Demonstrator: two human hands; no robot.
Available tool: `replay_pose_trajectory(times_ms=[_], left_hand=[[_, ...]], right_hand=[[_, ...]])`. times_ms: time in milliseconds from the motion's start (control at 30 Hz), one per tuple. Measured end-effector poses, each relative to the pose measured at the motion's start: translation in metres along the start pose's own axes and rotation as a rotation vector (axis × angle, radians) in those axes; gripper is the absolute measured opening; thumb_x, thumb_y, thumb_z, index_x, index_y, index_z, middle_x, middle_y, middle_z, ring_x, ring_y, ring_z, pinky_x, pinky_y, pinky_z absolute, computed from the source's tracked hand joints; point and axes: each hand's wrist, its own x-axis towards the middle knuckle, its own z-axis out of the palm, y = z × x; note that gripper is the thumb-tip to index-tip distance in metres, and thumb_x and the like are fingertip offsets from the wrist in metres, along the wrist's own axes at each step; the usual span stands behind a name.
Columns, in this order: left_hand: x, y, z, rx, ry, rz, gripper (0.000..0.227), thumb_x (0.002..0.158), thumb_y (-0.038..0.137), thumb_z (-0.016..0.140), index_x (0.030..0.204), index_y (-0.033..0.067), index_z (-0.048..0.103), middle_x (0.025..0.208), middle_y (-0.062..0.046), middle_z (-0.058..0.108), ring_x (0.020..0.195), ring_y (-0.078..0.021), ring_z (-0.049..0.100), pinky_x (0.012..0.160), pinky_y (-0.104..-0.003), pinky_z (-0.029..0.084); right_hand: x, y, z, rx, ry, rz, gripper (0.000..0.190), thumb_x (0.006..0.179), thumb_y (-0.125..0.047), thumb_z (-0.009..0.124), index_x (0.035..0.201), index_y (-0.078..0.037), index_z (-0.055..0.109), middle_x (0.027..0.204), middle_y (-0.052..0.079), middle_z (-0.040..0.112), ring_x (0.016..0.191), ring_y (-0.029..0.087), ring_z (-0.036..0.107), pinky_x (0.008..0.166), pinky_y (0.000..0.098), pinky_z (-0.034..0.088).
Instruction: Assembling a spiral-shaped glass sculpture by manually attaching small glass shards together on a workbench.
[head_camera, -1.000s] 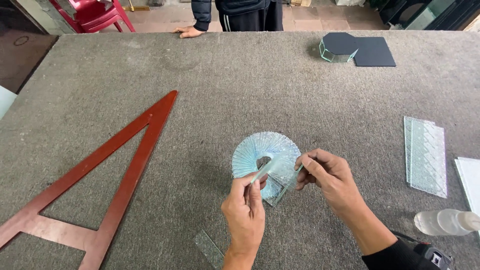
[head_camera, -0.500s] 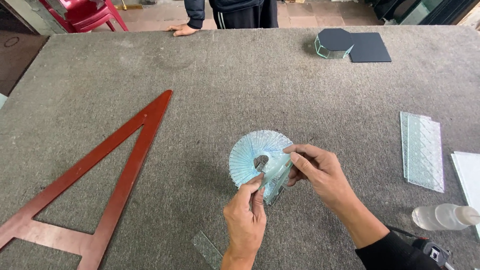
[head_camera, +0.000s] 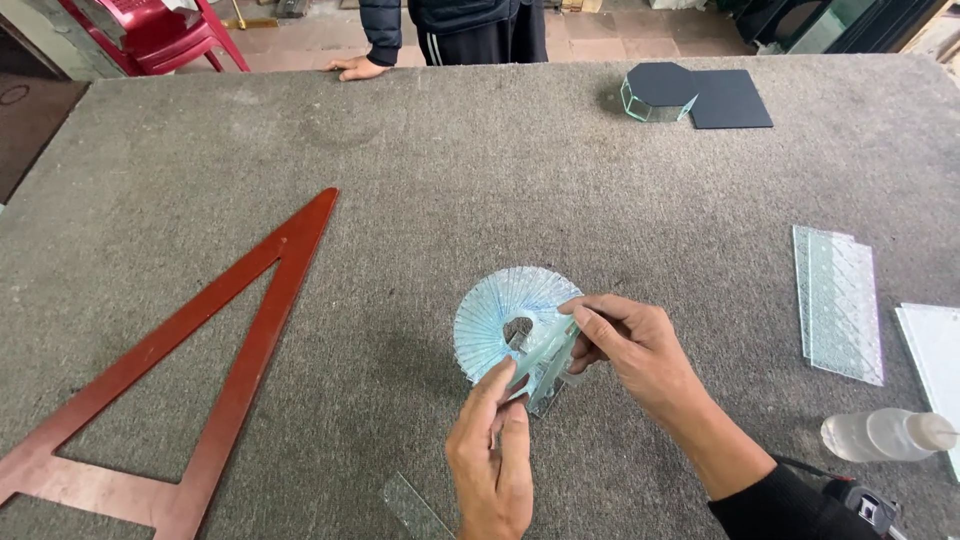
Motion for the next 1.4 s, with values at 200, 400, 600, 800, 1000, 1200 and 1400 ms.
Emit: replay_pose_trajectory(times_ms=[200,400,600,800,1000,1200,1400], left_hand=[[-0.002,0.006,0.014,0.019,0.078,-0.088,0.053,0.110,0.043,0.057,0.140,0.0044,0.077,0.137,-0.018,0.082,0.092,-0.0176,0.089,0.065,-0.026,0.072],[-0.007,0.010,0.020,-0.063,0.058,-0.098,0.054,0.103,0.038,0.073,0.145,0.0036,0.072,0.143,-0.020,0.077,0.130,-0.0336,0.081,0.100,-0.043,0.076],[-0.009,0.019,0.024,-0.055,0.123,-0.127,0.054,0.104,0.042,0.070,0.147,0.0085,0.070,0.141,-0.016,0.077,0.124,-0.0268,0.081,0.092,-0.036,0.076],[-0.005,0.007,0.032,-0.502,0.196,-0.704,0.065,0.106,0.047,0.044,0.150,0.0130,0.077,0.122,-0.013,0.086,0.108,-0.0218,0.082,0.079,-0.035,0.073],[-0.002,0.019,0.028,-0.380,0.087,-0.650,0.073,0.097,0.060,0.054,0.155,0.0202,0.072,0.148,-0.007,0.083,0.123,-0.0159,0.080,0.092,-0.032,0.073],[0.000,0.023,0.032,-0.368,0.024,-0.620,0.066,0.101,0.051,0.067,0.156,0.0166,0.078,0.075,0.004,0.060,0.061,-0.0080,0.041,0.056,-0.031,0.038],[0.004,0.022,0.036,-0.397,0.032,-0.631,0.066,0.098,0.051,0.067,0.153,0.0149,0.076,0.102,-0.003,0.089,0.095,-0.0111,0.082,0.092,-0.031,0.070]], right_hand=[[0.000,0.000,-0.001,-0.004,-0.008,0.005,0.034,0.108,-0.015,0.066,0.127,0.006,0.083,0.077,0.019,0.076,0.065,0.029,0.080,0.068,0.0386,0.074],[0.000,-0.001,-0.003,-0.016,-0.013,-0.043,0.033,0.107,-0.017,0.067,0.123,0.007,0.085,0.077,0.019,0.075,0.066,0.029,0.079,0.068,0.0405,0.076],[0.005,0.009,-0.008,-0.002,-0.011,-0.037,0.034,0.108,-0.015,0.065,0.124,0.009,0.082,0.075,0.023,0.073,0.064,0.031,0.075,0.066,0.0451,0.075],[0.006,0.011,-0.010,-0.036,0.002,-0.062,0.033,0.109,-0.016,0.065,0.123,0.009,0.082,0.073,0.023,0.072,0.064,0.031,0.075,0.064,0.0450,0.075],[0.003,0.005,-0.007,-0.043,0.012,-0.034,0.034,0.109,-0.016,0.065,0.123,0.010,0.082,0.077,0.021,0.070,0.070,0.030,0.073,0.067,0.0461,0.075],[0.002,0.004,-0.008,-0.055,-0.004,-0.053,0.033,0.110,-0.015,0.064,0.124,0.008,0.083,0.078,0.020,0.071,0.072,0.029,0.073,0.067,0.0451,0.073],[0.002,0.003,-0.009,-0.081,-0.010,-0.078,0.032,0.110,-0.014,0.064,0.123,0.007,0.084,0.075,0.019,0.071,0.068,0.028,0.073,0.067,0.0432,0.073]])
